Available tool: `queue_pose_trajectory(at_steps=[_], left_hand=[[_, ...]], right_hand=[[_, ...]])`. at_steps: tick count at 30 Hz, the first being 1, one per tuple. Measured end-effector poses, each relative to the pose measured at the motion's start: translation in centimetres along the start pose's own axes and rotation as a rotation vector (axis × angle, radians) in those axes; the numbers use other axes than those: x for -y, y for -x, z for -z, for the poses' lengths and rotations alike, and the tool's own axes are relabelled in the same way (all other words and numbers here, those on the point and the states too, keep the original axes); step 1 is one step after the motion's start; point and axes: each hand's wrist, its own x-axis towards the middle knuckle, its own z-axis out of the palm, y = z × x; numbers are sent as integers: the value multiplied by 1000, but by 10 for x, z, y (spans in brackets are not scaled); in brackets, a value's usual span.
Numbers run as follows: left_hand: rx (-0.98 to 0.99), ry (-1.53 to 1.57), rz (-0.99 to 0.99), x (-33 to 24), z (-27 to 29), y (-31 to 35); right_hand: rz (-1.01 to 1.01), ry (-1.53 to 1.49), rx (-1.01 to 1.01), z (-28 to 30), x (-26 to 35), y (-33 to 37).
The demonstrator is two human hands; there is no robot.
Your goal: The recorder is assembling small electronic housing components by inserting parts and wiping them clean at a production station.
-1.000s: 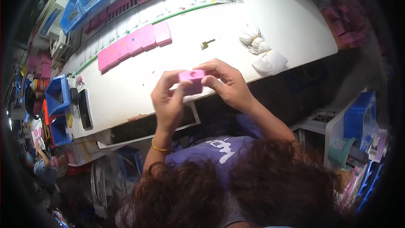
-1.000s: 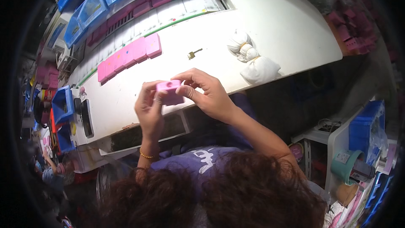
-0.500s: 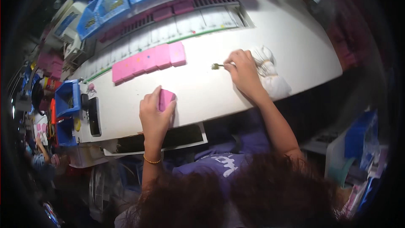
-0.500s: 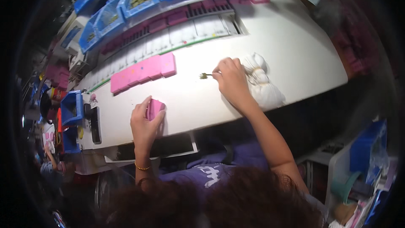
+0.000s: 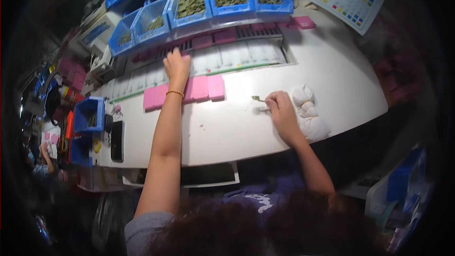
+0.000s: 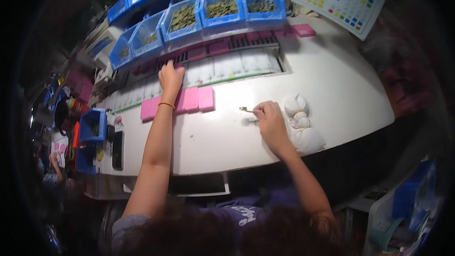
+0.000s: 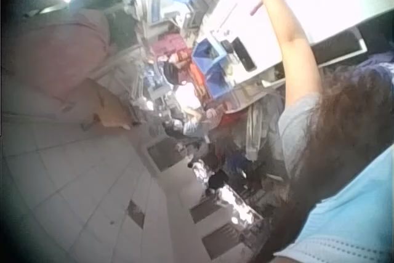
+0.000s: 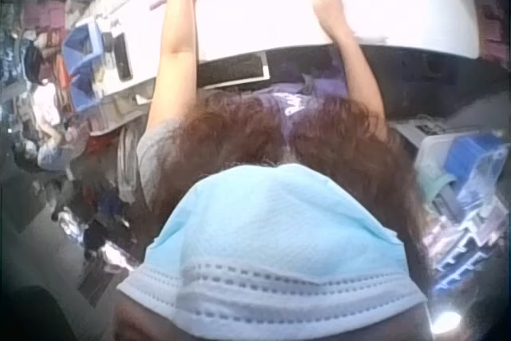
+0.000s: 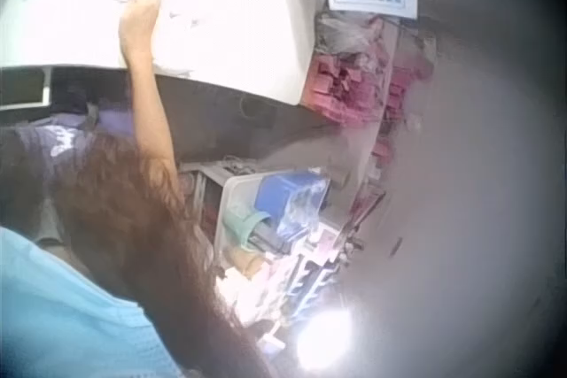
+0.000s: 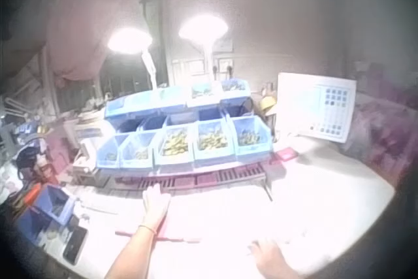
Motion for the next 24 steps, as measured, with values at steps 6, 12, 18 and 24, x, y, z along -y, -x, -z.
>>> queue_pose_trajectory(at_steps=[6,12,18,24], left_hand=[[-43,105,-213,-19,29,48],[529,1046,10,-79,92,168],[455,1466,290,-120,104,216],[356,1378,362,-127,113,220]], right_hand=[[-303,-255,-16,-2,-9,8],[-284,-614,35,-26,29,16],[-246,-614,89,-19,60,28],[-97,-355,-35,-15,69,36]])
